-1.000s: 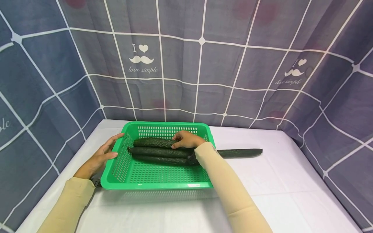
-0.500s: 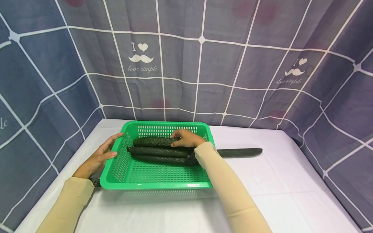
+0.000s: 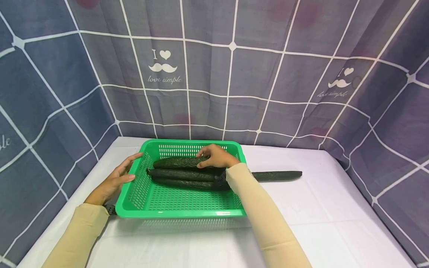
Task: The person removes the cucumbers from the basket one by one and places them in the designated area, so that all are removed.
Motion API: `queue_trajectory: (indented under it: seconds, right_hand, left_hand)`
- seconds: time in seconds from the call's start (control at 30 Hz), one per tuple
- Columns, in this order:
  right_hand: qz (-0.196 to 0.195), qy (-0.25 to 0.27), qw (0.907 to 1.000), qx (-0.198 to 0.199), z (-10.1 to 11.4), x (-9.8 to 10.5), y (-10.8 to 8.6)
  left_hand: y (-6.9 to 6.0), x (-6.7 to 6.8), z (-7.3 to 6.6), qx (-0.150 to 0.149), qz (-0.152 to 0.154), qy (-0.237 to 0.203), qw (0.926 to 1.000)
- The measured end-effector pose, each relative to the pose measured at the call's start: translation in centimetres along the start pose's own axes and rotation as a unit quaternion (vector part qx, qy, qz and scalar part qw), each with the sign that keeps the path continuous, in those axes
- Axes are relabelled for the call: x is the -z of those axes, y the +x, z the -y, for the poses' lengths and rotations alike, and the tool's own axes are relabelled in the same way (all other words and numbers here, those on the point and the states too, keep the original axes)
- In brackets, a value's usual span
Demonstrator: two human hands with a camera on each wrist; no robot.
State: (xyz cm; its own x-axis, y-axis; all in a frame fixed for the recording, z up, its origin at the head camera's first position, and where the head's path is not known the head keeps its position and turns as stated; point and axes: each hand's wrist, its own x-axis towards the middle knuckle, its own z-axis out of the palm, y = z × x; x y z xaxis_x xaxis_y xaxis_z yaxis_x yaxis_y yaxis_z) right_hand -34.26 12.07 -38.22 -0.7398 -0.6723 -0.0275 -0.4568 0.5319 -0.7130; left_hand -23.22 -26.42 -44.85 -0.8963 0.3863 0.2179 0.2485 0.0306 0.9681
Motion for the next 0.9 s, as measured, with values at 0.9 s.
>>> queue_trajectory:
  seconds: [0.9]
  right_hand:
    - [-0.022, 0.072, 0.9961, 0.045, 1.9, 2.2, -2.1]
  left_hand:
    - [-0.1, -0.1, 0.1, 0.000, -0.010, -0.009, 0.9999]
